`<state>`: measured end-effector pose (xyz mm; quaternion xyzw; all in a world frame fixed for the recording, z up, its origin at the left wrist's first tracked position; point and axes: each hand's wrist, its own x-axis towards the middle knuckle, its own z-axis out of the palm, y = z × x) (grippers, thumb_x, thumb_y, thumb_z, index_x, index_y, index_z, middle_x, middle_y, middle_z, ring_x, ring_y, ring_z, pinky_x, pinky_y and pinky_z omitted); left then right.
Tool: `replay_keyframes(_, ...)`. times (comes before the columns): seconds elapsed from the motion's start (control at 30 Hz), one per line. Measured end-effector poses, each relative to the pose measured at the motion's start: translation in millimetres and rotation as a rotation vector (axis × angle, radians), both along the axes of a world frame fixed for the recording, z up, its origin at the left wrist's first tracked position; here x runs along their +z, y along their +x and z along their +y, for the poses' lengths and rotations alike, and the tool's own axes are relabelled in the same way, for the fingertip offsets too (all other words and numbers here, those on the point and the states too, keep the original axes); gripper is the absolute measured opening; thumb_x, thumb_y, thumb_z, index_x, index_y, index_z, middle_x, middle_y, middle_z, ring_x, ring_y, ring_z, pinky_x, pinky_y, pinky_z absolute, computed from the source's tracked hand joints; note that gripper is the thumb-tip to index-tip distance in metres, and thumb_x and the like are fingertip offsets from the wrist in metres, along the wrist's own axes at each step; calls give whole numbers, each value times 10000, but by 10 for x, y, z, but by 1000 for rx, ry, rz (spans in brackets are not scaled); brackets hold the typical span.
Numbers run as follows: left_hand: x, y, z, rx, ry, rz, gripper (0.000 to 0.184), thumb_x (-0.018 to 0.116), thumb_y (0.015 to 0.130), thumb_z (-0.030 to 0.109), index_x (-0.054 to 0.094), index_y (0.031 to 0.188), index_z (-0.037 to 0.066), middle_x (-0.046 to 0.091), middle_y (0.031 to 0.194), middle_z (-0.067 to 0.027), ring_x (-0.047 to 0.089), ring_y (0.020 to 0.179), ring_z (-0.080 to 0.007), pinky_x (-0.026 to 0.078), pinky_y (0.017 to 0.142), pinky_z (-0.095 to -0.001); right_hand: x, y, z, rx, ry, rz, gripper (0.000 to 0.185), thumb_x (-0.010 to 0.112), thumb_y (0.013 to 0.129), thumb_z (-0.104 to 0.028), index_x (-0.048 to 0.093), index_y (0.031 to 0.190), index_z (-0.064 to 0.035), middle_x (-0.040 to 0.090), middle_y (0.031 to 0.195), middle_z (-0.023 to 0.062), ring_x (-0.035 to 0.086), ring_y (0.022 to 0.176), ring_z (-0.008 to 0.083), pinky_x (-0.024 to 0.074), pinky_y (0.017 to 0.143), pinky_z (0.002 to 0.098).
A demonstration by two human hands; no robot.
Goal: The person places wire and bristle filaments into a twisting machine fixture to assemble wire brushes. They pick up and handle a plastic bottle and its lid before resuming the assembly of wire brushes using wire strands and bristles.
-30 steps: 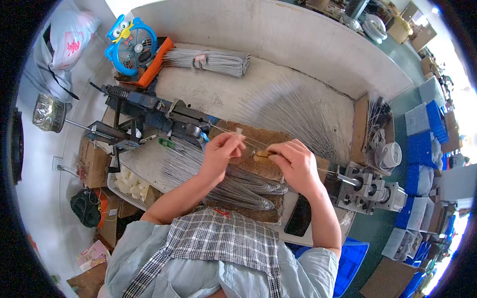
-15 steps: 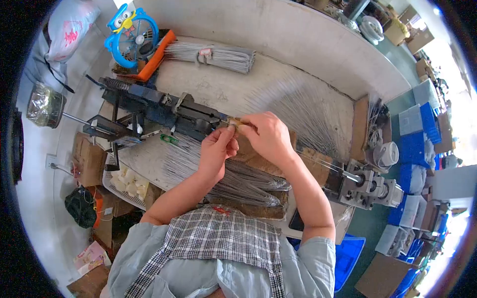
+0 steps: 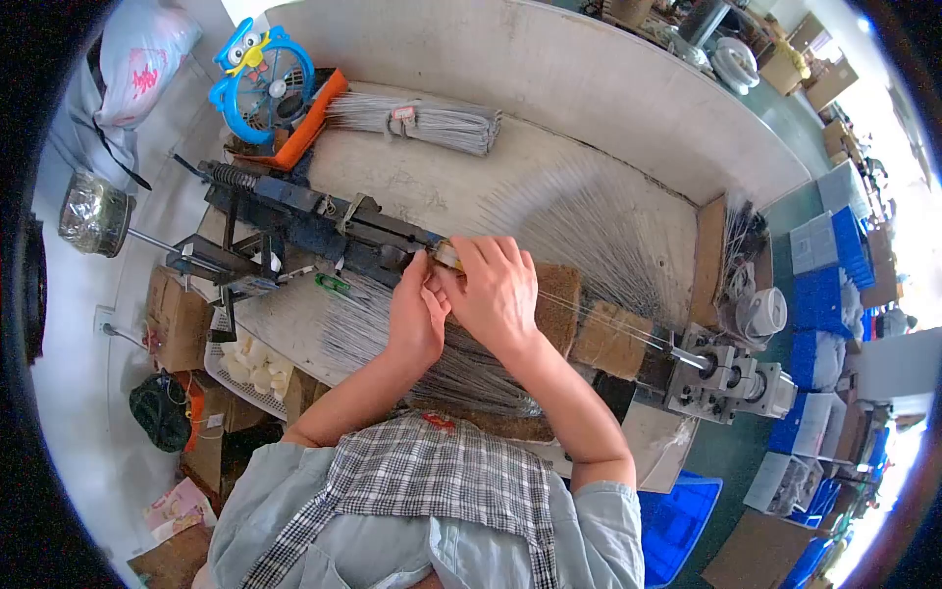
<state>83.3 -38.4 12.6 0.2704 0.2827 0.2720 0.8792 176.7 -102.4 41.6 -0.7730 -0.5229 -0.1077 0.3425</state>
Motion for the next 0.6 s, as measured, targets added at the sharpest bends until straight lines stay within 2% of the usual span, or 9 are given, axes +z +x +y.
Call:
replay_keyframes(0.1, -115, 10, -4, 9, -9, -52, 245, 460, 992, 270, 555, 1061, 55, 623, 1028, -51, 606, 953, -136, 464, 869, -300, 53, 16, -55, -48, 19, -65, 299, 748, 709, -179, 687, 976, -59, 659, 959, 45, 598, 933, 247, 460, 787, 369)
replay_keyframes(0.23, -173, 51, -58, 83, 12, -131, 137, 522, 957, 154, 574, 1014, 41, 640, 976, -46, 629, 883, -124, 499, 816, -281, 65, 55, -107, 34, 68, -119, 271, 740, 706, -145, 707, 973, -111, 645, 955, 12, 589, 928, 231, 449, 775, 363)
replay_keyframes(0.4, -127, 63, -62, 75, 11, -128, 106, 547, 940, 119, 582, 1005, 44, 647, 974, -42, 637, 886, -127, 503, 825, -293, -6, 83, -154, 19, 83, -116, 227, 734, 721, -135, 726, 946, -161, 641, 950, -2, 588, 923, 226, 445, 768, 357)
replay_keyframes(0.5, -135, 70, -60, 78, 36, -101, 100, 555, 935, 113, 584, 1003, 46, 652, 986, -44, 641, 891, -134, 501, 838, -311, -23, 122, -217, 29, 58, -99, 221, 718, 738, -182, 715, 958, -165, 630, 963, 5, 579, 945, 231, 441, 796, 376)
replay_keyframes(0.6, -88, 90, -113, 91, 39, -91, 95, 564, 928, 107, 585, 999, 48, 656, 990, -47, 644, 893, -144, 495, 858, -328, 4, 169, -292, 45, 39, -127, 216, 726, 735, -150, 713, 951, -151, 636, 976, 10, 580, 937, 234, 446, 798, 387)
